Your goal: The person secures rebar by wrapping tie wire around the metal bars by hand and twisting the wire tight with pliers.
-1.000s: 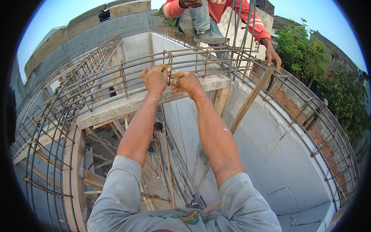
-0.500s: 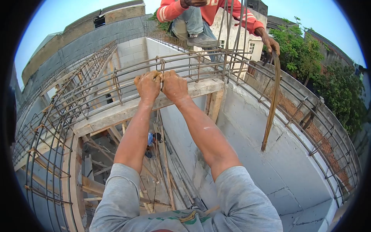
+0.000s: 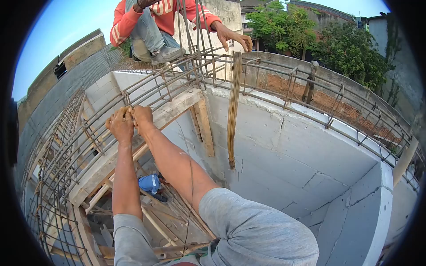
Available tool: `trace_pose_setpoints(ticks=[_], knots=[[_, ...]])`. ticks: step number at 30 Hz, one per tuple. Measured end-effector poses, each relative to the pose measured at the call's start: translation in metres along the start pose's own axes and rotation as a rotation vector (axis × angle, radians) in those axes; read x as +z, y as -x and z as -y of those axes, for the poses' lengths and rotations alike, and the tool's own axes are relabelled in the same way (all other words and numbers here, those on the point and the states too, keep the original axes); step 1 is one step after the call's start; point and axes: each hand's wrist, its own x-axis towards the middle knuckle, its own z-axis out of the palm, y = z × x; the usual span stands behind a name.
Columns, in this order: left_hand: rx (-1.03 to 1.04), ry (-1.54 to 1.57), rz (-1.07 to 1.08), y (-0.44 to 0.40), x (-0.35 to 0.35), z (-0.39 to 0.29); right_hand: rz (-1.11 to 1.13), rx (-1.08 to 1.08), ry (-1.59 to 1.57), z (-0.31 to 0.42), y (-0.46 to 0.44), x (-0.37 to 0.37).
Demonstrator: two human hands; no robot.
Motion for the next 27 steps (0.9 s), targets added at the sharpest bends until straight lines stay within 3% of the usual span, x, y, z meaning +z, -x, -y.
trace_pose_setpoints(ticks=[4,6,7,10,11,12,13,14,17,18,19,20,22,24,25,27], knots=[[0.019,-0.003,-0.025,0.000,-0.001,-0.001,0.055,-0.342,0.424,-0.018,0.043,-0.034],[0.012,-0.042,0.002,0.000,0.001,0.001,0.129,-0.312,0.713,-0.046,0.079,-0.076],[0.012,-0.063,0.014,-0.001,0.001,0.000,0.273,-0.276,0.906,-0.058,0.097,-0.107],[0.024,-0.092,-0.013,0.000,-0.001,-0.005,0.514,0.183,1.259,-0.081,0.163,-0.215],[0.021,-0.099,-0.019,0.002,-0.001,-0.005,0.584,0.276,1.592,-0.096,0.170,-0.268],[0.014,-0.105,-0.034,0.001,0.002,-0.005,0.426,0.401,1.643,-0.076,0.201,-0.292],[0.007,-0.114,-0.044,0.000,0.004,-0.006,0.319,0.406,1.656,-0.038,0.230,-0.298],[0.016,-0.145,-0.034,0.001,0.003,-0.006,0.058,0.317,1.521,-0.004,0.255,-0.306],[0.037,-0.171,-0.045,0.002,0.001,-0.006,-0.513,-0.383,1.272,0.117,0.298,-0.297],[0.028,-0.161,-0.024,0.002,0.002,-0.005,-0.635,-0.427,1.186,0.164,0.313,-0.276],[0.017,-0.146,-0.026,0.001,0.003,-0.007,-0.751,-0.656,1.165,0.201,0.320,-0.265],[0.004,-0.140,-0.028,0.001,0.003,-0.010,-0.917,-0.988,1.414,0.237,0.315,-0.274],[-0.017,-0.128,-0.036,0.001,0.002,-0.010,-1.113,-1.084,1.744,0.300,0.301,-0.277],[-0.006,-0.145,-0.069,0.002,0.004,-0.009,-1.300,-0.856,2.154,0.351,0.271,-0.305],[-0.028,-0.136,-0.042,0.002,0.000,-0.011,-1.281,-0.734,2.222,0.366,0.257,-0.320],[-0.043,-0.134,-0.106,0.005,0.005,-0.012,-0.846,-0.298,1.966,0.417,0.225,-0.367]])
